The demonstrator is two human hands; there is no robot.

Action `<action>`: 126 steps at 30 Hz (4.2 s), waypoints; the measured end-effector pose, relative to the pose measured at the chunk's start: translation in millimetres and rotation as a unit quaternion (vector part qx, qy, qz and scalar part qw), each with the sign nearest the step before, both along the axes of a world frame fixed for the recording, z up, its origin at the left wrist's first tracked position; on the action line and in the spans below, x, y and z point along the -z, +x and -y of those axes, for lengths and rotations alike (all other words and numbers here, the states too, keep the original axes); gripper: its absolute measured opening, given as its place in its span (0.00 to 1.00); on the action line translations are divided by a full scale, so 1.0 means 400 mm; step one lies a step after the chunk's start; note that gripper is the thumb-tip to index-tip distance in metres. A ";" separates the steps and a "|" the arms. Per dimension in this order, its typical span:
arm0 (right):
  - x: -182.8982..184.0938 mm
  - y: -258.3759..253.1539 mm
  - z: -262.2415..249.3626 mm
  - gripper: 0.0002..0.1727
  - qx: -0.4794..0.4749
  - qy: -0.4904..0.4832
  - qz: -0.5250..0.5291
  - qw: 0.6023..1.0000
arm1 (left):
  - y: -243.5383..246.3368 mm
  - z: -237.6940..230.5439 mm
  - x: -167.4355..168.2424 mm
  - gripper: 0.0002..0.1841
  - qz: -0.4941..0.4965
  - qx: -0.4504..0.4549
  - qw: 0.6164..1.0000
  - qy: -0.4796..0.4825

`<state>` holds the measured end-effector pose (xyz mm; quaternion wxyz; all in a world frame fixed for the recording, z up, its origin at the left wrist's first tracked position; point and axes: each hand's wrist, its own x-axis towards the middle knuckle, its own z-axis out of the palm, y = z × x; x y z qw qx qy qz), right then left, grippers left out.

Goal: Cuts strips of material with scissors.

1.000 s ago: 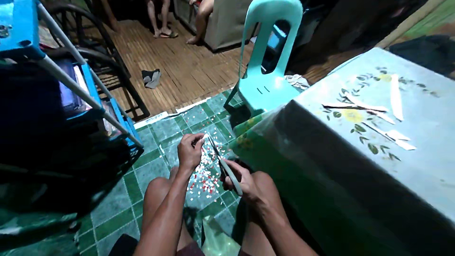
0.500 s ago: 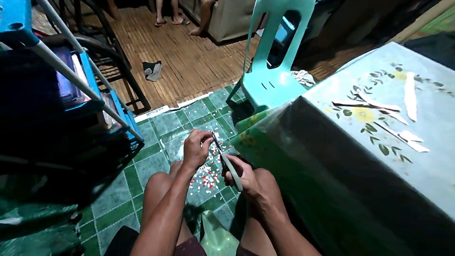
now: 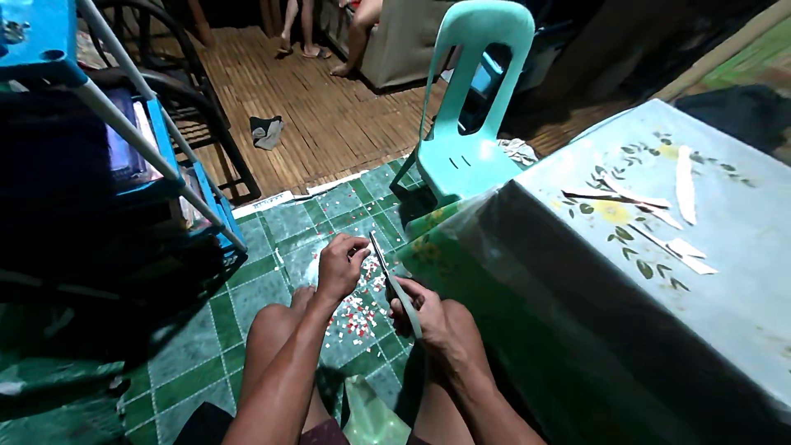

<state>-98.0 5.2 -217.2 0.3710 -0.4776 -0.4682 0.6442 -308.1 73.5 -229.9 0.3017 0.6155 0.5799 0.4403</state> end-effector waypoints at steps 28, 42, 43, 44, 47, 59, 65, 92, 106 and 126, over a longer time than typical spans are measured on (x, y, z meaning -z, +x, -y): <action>0.017 0.015 0.003 0.45 -0.065 0.033 -0.022 0.997 | -0.017 0.009 -0.009 0.28 0.069 0.023 0.996 0.057; 0.022 0.014 -0.005 0.36 -0.024 0.027 -0.012 0.999 | -0.041 0.008 -0.003 0.09 -0.048 0.024 0.998 0.015; 0.021 0.013 -0.005 0.35 -0.020 0.026 -0.012 0.999 | -0.042 0.008 -0.002 0.09 -0.052 0.027 0.998 0.012; 0.020 0.011 -0.004 0.35 -0.016 0.024 -0.010 1.000 | -0.042 0.007 0.000 0.09 -0.055 0.027 0.998 0.012; 0.007 0.008 0.000 0.33 -0.008 0.012 0.009 1.000 | -0.041 0.009 0.004 0.09 -0.057 0.016 0.998 0.019; 0.032 0.019 -0.001 0.42 -0.065 0.058 -0.019 0.996 | -0.027 0.012 0.002 0.08 -0.025 -0.013 0.999 0.042; 0.026 0.006 -0.001 0.42 -0.044 0.078 -0.002 0.996 | -0.001 0.021 0.001 0.10 -0.044 0.027 0.998 0.033; 0.034 0.014 0.003 0.40 -0.045 0.080 0.006 0.996 | -0.016 -0.002 -0.014 0.16 0.295 -0.028 0.947 -0.126; 0.008 0.002 0.006 0.32 -0.008 0.027 0.040 0.999 | -0.012 0.003 -0.023 0.19 0.381 0.005 0.910 -0.162; 0.032 0.006 0.005 0.39 -0.075 0.096 0.028 0.992 | -0.009 0.011 -0.023 0.06 0.400 0.003 0.894 -0.202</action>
